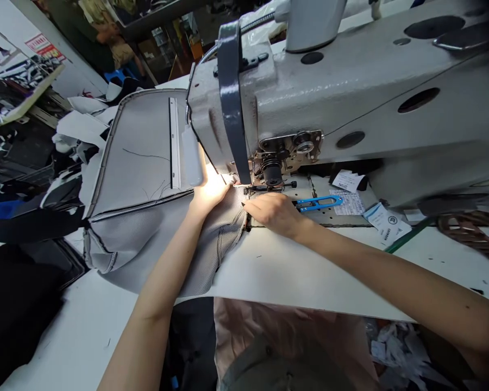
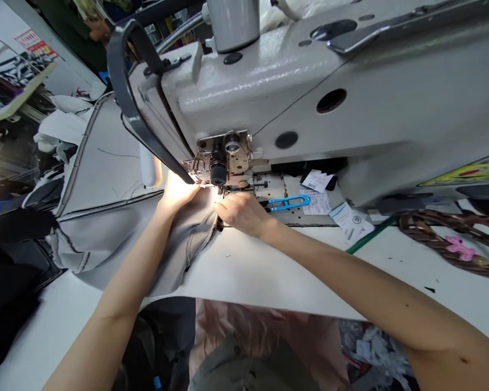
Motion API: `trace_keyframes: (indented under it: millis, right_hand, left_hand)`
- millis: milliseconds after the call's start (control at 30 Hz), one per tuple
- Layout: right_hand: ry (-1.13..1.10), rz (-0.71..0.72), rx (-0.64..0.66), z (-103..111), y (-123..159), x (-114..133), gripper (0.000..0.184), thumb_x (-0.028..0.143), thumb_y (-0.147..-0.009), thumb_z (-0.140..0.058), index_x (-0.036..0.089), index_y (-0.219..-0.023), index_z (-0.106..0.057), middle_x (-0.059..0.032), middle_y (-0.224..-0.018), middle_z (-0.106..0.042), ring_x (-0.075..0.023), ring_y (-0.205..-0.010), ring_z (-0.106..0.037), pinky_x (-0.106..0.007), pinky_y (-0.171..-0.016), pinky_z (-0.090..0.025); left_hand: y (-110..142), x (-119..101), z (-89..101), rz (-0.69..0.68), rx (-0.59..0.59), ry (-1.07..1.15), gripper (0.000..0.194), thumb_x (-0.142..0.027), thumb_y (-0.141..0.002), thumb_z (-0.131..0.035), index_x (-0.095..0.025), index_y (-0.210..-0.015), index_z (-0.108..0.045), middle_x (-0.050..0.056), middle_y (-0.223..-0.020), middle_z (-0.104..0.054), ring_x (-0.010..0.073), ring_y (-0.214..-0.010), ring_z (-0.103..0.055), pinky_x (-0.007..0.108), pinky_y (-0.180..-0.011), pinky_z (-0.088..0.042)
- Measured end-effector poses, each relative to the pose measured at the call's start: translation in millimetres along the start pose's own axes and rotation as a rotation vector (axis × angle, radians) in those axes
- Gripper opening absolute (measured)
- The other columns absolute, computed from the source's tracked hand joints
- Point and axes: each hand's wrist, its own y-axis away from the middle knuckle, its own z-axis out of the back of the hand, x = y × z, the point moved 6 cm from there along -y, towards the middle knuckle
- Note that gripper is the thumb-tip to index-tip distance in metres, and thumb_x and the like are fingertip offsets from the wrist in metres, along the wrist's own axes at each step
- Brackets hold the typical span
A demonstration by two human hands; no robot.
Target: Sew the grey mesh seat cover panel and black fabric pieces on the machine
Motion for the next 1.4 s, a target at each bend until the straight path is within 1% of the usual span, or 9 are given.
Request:
trace_keyframes:
  millis: [100,200,300,400,500,667,833,1033,1400]
  right_hand:
    - [0.006,-0.024,0.031,-0.5,0.7,-1.5,0.026,0.001,-0.088,-0.047,0.017,-0.069,-0.057,0.0002,-0.061,-0.053,-0.0147,-0.06,-0.041,-0.029,-0.06,-0.024]
    - [-0.037,-0.044,0.113,1.5,5.2,-2.8,0.023,0.005,-0.091,-0.048,0.016,-0.077,-0.062,-0.0012,-0.07,-0.06,-0.0152,-0.066,-0.044,-0.029,-0.063,-0.026]
    - [-0.069,-0.075,0.204,7.5,12.4,-4.0,0.018,0.01,-0.095,-0.049,0.016,-0.091,-0.065,-0.0032,-0.087,-0.066,-0.0166,-0.078,-0.047,-0.03,-0.067,-0.028]
    - [-0.053,-0.117,0.266,13.2,19.4,-4.7,0.02,0.009,-0.095,-0.046,0.016,-0.096,-0.065,-0.0047,-0.094,-0.066,-0.018,-0.085,-0.046,-0.031,-0.067,-0.026]
    - [-0.053,-0.148,0.279,14.9,23.2,-3.9,0.02,0.01,-0.095,-0.046,0.017,-0.096,-0.065,-0.005,-0.096,-0.066,-0.0188,-0.086,-0.045,-0.031,-0.065,-0.024]
    - [-0.067,-0.124,0.245,14.9,22.2,-1.0,0.019,0.009,-0.089,-0.052,0.019,-0.099,-0.065,-0.0034,-0.1,-0.065,-0.0191,-0.086,-0.043,-0.031,-0.065,-0.024]
    - [-0.063,-0.112,0.211,14.8,20.6,-6.2,0.015,0.011,-0.087,-0.053,0.019,-0.09,-0.066,-0.0047,-0.094,-0.062,-0.0184,-0.079,-0.04,-0.031,-0.068,-0.022]
    - [-0.145,-0.094,0.27,8.0,24.3,-10.2,0.021,0.008,-0.086,-0.051,0.019,-0.093,-0.067,-0.0002,-0.066,-0.055,-0.0167,-0.064,-0.034,-0.031,-0.061,-0.014]
    - [-0.161,-0.182,0.424,-2.4,17.0,-22.7,0.021,0.006,-0.084,-0.047,0.018,-0.082,-0.065,-0.0016,-0.061,-0.056,-0.0161,-0.06,-0.038,-0.03,-0.059,-0.016]
  left_hand:
    - [14.4,-8.9,20.0,-0.049,-0.055,-0.092,0.02,-0.017,-0.086,-0.043,-0.015,-0.075,-0.06,0.011,-0.085,-0.065,0.0226,-0.082,-0.058,0.036,-0.078,-0.048]
    - [64.7,-39.9,40.4,-0.25,-0.097,-0.126,0.023,-0.023,-0.091,-0.044,-0.016,-0.087,-0.066,0.012,-0.104,-0.066,0.0249,-0.098,-0.058,0.04,-0.088,-0.048]
    - [127.1,-66.7,34.0,-0.386,0.024,-0.139,0.034,-0.029,-0.088,-0.053,-0.013,-0.115,-0.063,0.014,-0.126,-0.06,0.028,-0.113,-0.055,0.041,-0.094,-0.048]
    - [158.6,-70.8,14.6,-0.363,0.095,-0.28,0.048,-0.013,-0.081,-0.05,-0.002,-0.127,-0.053,0.021,-0.144,-0.046,0.0334,-0.129,-0.044,0.046,-0.101,-0.044]
    - [151.1,-60.4,3.9,-0.36,0.118,-0.357,0.035,-0.005,-0.083,-0.042,-0.007,-0.113,-0.06,0.018,-0.139,-0.052,0.0292,-0.118,-0.054,0.04,-0.089,-0.05]
    - [118.1,-48.1,19.5,-0.52,0.082,-0.245,0.022,-0.014,-0.092,-0.042,-0.016,-0.081,-0.061,0.008,-0.132,-0.06,0.0154,-0.076,-0.059,0.031,-0.067,-0.05]
    - [105.4,-57.8,21.9,-0.544,0.16,-0.06,0.021,-0.023,-0.097,-0.042,-0.016,-0.093,-0.062,0.007,-0.124,-0.064,0.0227,-0.107,-0.057,0.039,-0.088,-0.048]
    - [98.3,-55.8,15.8,-0.445,0.247,0.116,0.024,-0.023,-0.098,-0.036,-0.017,-0.084,-0.055,0.006,-0.122,-0.065,0.0179,-0.085,-0.059,0.035,-0.077,-0.049]
    - [79.4,-44.8,8.5,-0.579,0.175,0.062,0.023,-0.022,-0.098,-0.037,-0.016,-0.089,-0.057,0.009,-0.12,-0.065,0.0195,-0.096,-0.064,0.033,-0.08,-0.053]
